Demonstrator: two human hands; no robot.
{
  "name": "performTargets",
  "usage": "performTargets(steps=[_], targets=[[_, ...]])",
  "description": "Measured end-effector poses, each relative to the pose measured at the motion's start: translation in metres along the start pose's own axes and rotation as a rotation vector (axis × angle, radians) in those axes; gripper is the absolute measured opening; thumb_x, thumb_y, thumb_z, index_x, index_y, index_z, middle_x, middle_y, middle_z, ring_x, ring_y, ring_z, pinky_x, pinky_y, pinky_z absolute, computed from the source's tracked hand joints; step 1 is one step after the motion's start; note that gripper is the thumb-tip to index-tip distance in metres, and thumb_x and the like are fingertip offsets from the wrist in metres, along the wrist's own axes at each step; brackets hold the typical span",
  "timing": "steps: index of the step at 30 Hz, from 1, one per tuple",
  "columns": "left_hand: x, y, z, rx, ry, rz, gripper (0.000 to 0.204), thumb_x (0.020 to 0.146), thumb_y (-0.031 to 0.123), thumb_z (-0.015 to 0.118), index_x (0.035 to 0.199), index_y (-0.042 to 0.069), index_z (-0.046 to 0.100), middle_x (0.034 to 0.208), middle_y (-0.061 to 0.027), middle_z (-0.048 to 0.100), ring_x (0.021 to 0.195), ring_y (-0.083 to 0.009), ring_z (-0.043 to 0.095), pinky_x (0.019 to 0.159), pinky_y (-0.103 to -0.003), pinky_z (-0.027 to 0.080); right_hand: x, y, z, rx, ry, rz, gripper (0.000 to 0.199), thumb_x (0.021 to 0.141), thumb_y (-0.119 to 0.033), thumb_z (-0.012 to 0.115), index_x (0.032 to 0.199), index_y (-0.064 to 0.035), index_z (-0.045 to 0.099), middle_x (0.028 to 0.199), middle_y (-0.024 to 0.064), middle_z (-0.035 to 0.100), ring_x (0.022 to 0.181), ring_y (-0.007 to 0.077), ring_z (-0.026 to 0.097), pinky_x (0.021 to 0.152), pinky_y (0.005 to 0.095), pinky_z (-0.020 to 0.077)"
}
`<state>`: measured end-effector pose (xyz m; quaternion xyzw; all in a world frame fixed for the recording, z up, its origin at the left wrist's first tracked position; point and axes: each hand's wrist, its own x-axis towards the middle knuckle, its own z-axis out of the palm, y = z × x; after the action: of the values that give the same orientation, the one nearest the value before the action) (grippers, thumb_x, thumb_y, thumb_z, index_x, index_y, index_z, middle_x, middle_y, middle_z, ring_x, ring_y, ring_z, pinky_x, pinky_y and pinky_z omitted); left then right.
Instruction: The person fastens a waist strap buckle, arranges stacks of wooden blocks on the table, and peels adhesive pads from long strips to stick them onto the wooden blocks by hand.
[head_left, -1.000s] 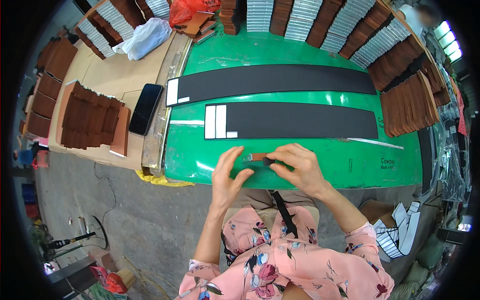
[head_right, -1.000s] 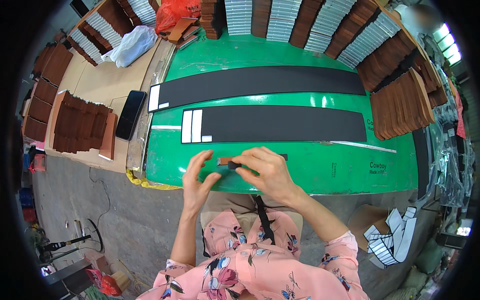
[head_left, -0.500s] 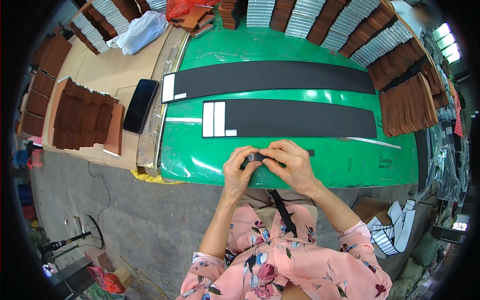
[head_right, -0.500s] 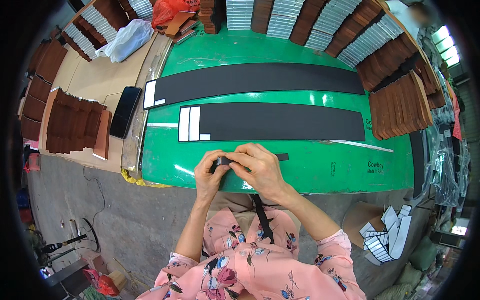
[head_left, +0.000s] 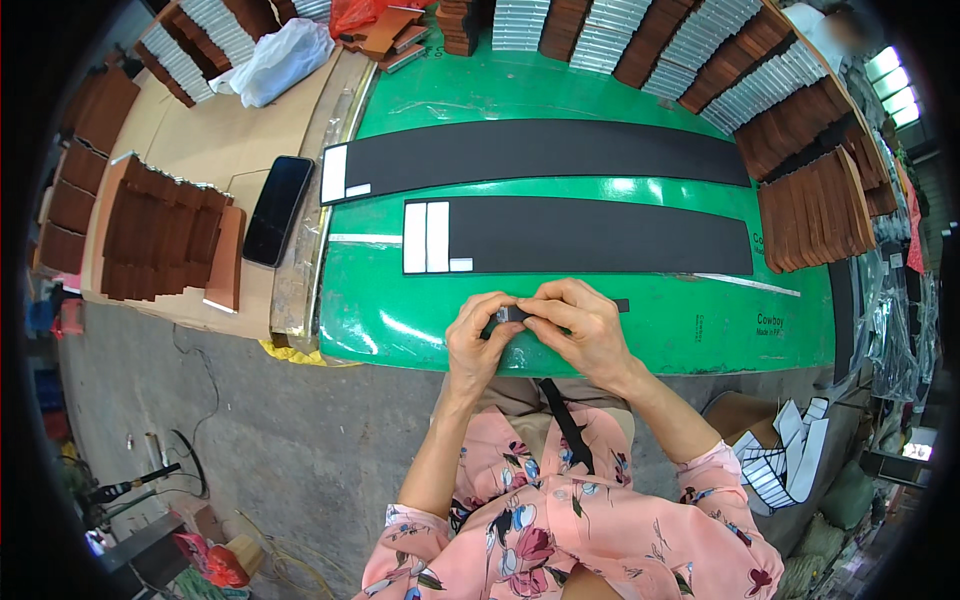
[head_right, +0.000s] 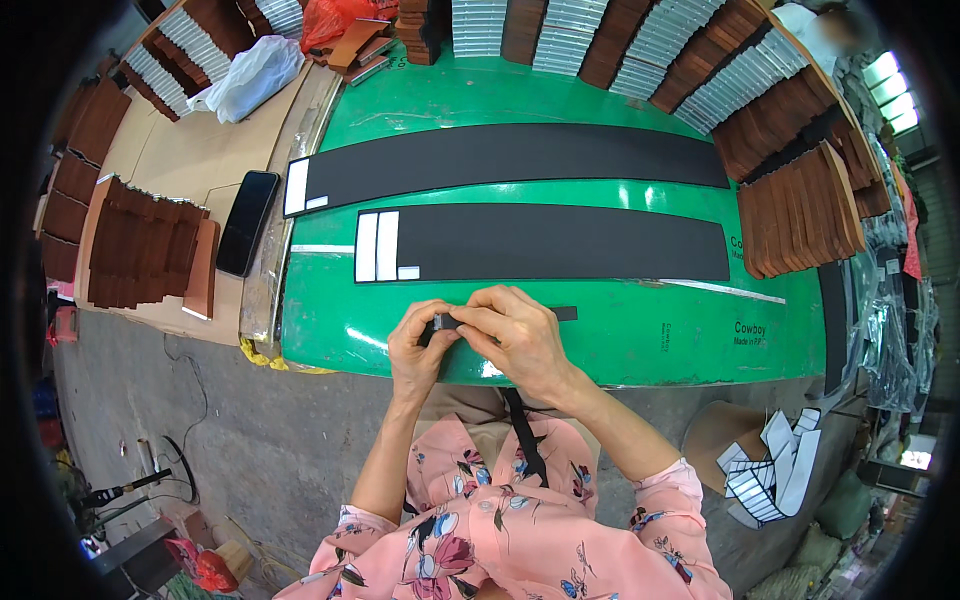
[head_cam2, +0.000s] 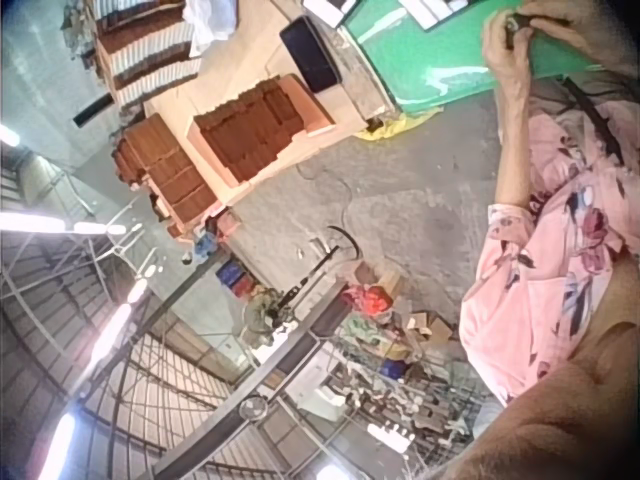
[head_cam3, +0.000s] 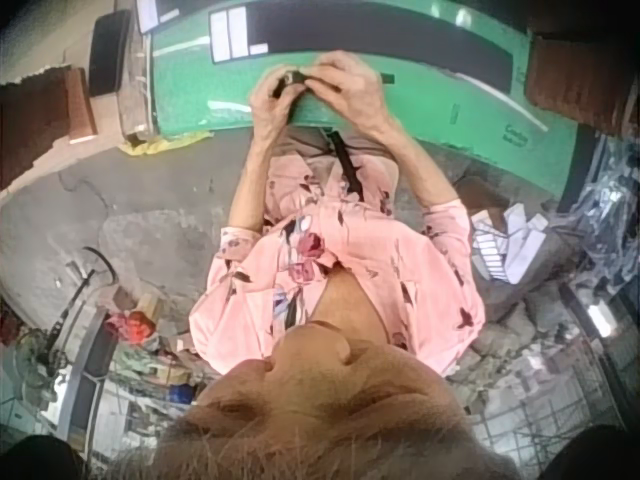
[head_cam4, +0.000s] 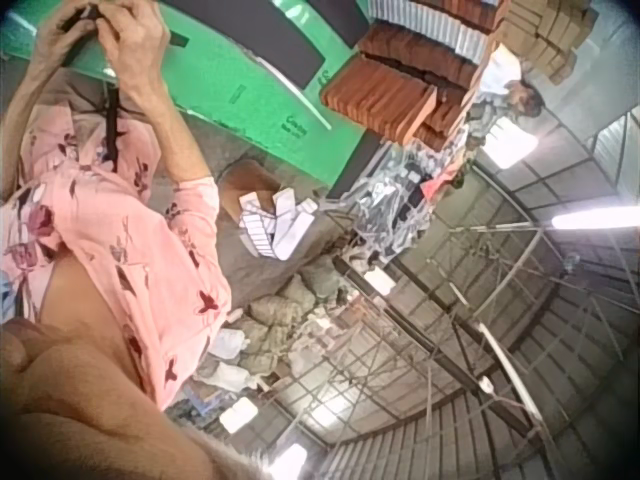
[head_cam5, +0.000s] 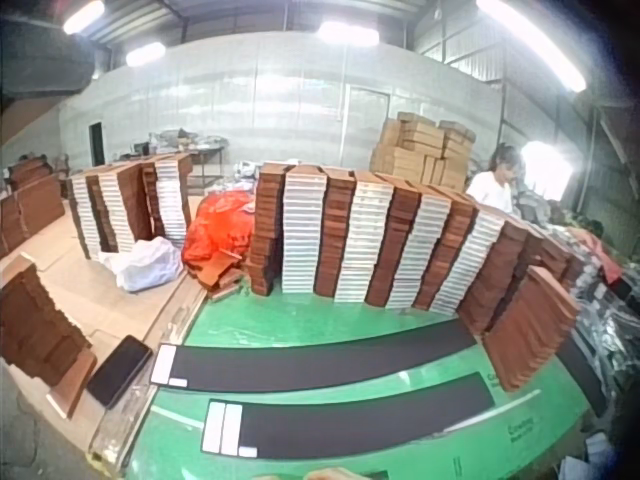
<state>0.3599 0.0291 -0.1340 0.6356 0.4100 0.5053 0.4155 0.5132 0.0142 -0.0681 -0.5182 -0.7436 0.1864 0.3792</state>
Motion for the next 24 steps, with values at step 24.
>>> performTargets(steps=[24], targets=[[0.0003, 0.0022, 0.0007, 0.004, 0.020, -0.018, 0.029, 0.067, -0.002, 0.071, 0.094, 0.002, 0.062, 0.092, -0.0098, 0.063, 0.084, -0.0221, 0.060, 0.071, -0.029, 0.048, -0.0007, 0.0000, 0.0022, 0.031, 0.040, 0.003, 0.022, 0.069, -0.003, 0.070, 0.091, -0.0038, 0.068, 0.085, 0.0061, 0.061, 0.073, 0.0196, 0.057, 0.062, 0.0297, 0.0458]])
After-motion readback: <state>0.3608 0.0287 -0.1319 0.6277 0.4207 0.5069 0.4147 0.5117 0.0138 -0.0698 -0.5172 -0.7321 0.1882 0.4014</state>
